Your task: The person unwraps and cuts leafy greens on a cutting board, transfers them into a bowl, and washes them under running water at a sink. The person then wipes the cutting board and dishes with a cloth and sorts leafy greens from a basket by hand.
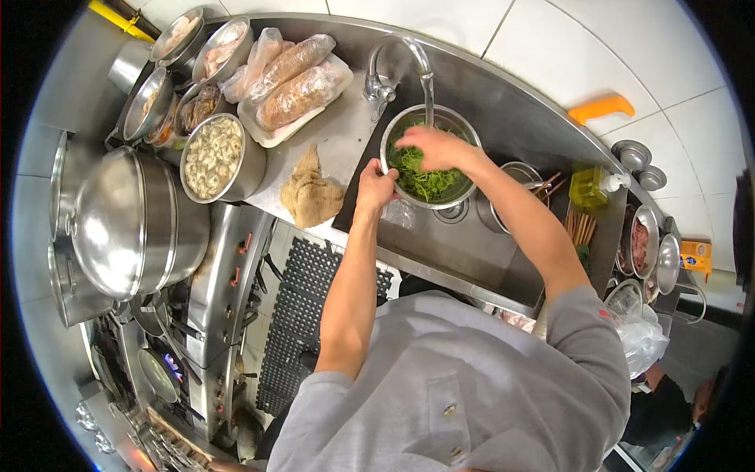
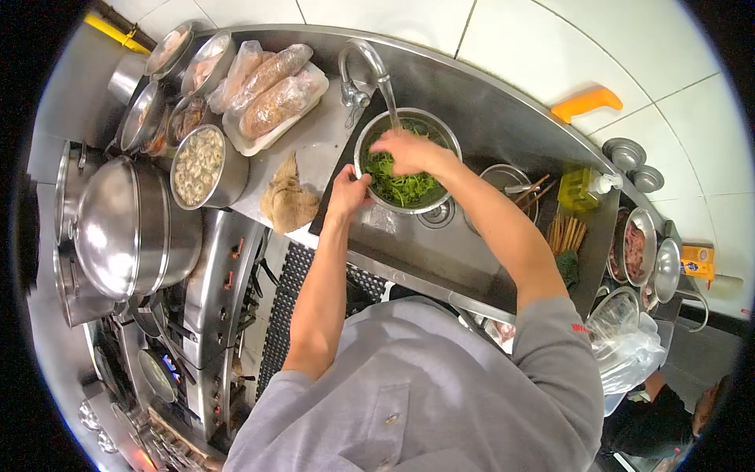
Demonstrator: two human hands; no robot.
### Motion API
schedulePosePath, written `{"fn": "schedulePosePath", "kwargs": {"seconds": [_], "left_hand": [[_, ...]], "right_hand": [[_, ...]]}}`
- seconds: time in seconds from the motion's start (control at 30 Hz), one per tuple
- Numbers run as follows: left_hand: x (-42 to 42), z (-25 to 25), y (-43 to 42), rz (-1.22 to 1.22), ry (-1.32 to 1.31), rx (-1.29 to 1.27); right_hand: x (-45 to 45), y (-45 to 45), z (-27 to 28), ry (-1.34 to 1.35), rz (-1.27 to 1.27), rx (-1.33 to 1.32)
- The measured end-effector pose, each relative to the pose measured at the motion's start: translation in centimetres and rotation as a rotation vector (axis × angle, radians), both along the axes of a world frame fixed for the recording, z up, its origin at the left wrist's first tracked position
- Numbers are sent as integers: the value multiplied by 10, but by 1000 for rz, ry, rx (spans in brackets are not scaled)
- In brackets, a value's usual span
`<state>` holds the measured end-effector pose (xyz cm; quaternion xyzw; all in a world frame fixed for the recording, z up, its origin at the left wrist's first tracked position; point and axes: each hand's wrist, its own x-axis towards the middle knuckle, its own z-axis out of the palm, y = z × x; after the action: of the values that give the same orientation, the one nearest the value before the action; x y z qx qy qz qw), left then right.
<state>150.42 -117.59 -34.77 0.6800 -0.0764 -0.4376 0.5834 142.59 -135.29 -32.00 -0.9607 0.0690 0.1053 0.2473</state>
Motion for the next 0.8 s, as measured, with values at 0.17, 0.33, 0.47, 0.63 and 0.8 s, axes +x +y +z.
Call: {"fn": "schedulePosePath", "kwargs": {"seconds": [0.17,0.33,0.47,0.63,0.8], "left_hand": [[4,7,2,-16,-76,-68],[-4,-41,-1,48,-96,11],[-2,-54,-2,38,-128,120],[-3,-24,0,2,-24,41],[6,-12,10,27,12,-30]], "right_hand": [[-23,21,-12,106,-7,-400],[-11,0,-50,81,-519,-7],[-13,-13,11,116,-529,586],[5,-4,-62,-186,-526,195],[-36,34,-69,-39,215,-253]]}}
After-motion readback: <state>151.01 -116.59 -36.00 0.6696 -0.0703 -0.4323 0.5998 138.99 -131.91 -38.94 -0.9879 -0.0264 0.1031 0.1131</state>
